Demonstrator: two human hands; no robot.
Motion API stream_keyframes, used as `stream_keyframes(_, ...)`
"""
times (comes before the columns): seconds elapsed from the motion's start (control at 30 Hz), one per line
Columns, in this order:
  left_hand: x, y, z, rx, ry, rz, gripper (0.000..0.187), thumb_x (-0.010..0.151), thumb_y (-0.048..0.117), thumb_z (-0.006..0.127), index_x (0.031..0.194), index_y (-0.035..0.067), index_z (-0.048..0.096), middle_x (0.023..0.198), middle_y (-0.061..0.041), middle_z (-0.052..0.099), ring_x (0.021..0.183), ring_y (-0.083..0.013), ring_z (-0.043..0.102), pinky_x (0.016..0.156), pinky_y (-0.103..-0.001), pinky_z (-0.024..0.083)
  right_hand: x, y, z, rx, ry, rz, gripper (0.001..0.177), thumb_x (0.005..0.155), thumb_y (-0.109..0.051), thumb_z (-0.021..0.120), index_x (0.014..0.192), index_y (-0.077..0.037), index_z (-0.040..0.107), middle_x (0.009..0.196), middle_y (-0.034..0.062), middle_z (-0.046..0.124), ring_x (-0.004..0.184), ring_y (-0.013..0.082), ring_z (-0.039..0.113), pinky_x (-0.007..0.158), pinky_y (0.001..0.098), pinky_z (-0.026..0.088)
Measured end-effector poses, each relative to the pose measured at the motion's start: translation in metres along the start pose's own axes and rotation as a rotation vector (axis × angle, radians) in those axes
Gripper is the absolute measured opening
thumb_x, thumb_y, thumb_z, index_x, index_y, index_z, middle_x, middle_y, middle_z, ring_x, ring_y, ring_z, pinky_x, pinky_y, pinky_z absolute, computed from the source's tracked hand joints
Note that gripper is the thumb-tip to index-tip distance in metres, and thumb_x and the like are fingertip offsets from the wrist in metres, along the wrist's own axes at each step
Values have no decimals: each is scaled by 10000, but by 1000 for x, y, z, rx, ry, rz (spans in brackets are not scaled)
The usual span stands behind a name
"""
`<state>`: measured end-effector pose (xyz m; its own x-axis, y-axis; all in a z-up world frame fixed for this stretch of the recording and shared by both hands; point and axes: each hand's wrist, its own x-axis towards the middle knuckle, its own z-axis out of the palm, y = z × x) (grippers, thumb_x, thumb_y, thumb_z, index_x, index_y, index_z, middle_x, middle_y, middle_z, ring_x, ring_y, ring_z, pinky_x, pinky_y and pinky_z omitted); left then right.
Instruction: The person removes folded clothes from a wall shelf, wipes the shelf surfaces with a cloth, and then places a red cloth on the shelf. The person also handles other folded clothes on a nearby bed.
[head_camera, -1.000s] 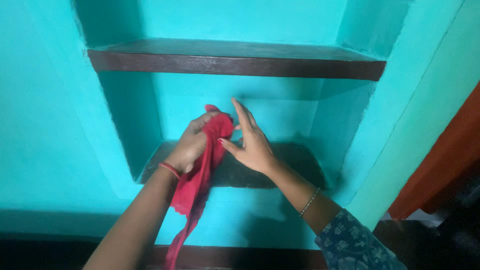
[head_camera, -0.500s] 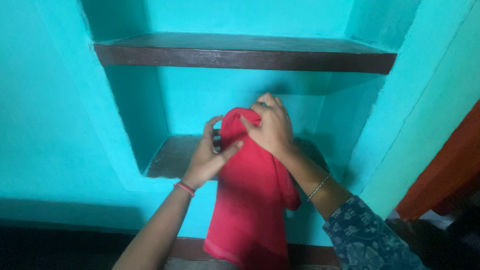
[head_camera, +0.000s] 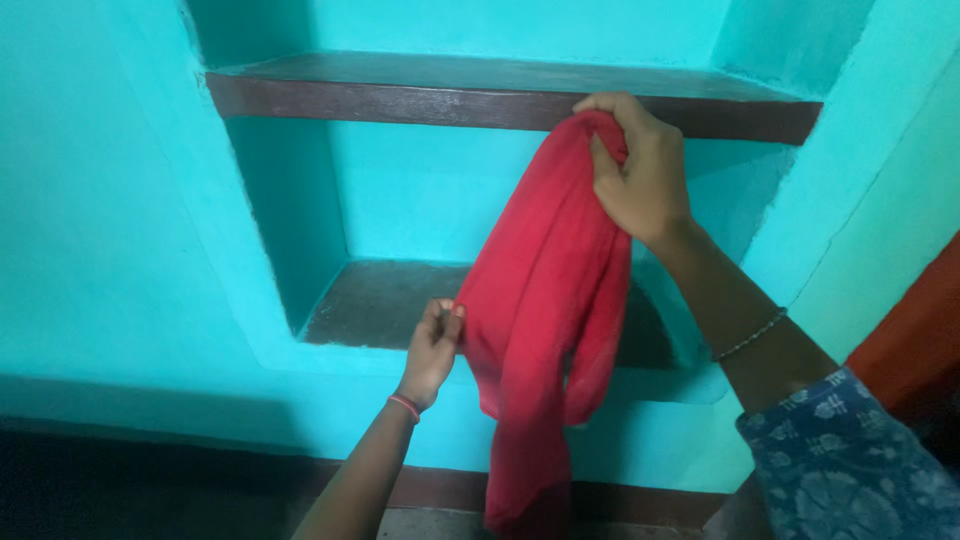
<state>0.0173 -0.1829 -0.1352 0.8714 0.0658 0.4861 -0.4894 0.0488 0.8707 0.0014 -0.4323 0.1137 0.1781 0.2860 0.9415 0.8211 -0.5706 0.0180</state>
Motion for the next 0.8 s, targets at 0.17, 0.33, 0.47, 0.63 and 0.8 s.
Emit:
stream_keyframes(0.17, 1, 19, -34, 503, 311, 93, 299, 1073, 361, 569, 1092, 64, 600, 660, -120, 567, 554, -207, 499, 535, -372, 418, -16, 11, -7, -220, -252, -239, 206, 893, 72, 614, 1061, -44, 646, 1055, 136, 651, 1032, 328, 662, 881, 404, 551)
stream_keyframes(0.33, 9, 24, -95, 1294, -41, 510, 425, 941, 500, 611, 1073, 96, 610, 842, -135, 711, 696, -369, 709, 545, -471, 547, -44, 12, 13, -793, -443, -562, 71, 860, -108, 698, 835, -170, 675, 835, 14, 598, 813, 202, 628, 699, 335, 539)
stream_keyframes(0.47, 30, -11, -136, 1219, 52, 441, 255, 879, 167, 586, 1125, 152, 653, 908, -166, 747, 743, -437, 699, 623, -546, 548, -58, 17, 46, -822, -297, -528, 35, 925, -165, 708, 898, -178, 688, 855, -9, 585, 805, 167, 615, 712, 295, 532)
stream_keyframes(0.63, 54, -75, -190, 1231, 176, -2, 370, 844, 126, 596, 1174, 242, 718, 837, -236, 727, 810, -468, 699, 723, -583, 556, -62, 46, 92, -823, -416, -315, 108, 869, -104, 708, 965, -154, 710, 833, 35, 596, 773, 206, 639, 702, 329, 548)
stream_keyframes(0.8, 61, -123, -255, 1246, 306, -144, 252, 858, 179, 616, 1073, 192, 747, 959, -204, 750, 899, -450, 710, 814, -554, 574, -73, 72, 116, -817, -473, 109, 123, 817, -57, 692, 934, -83, 665, 909, 117, 622, 821, 289, 665, 747, 404, 561)
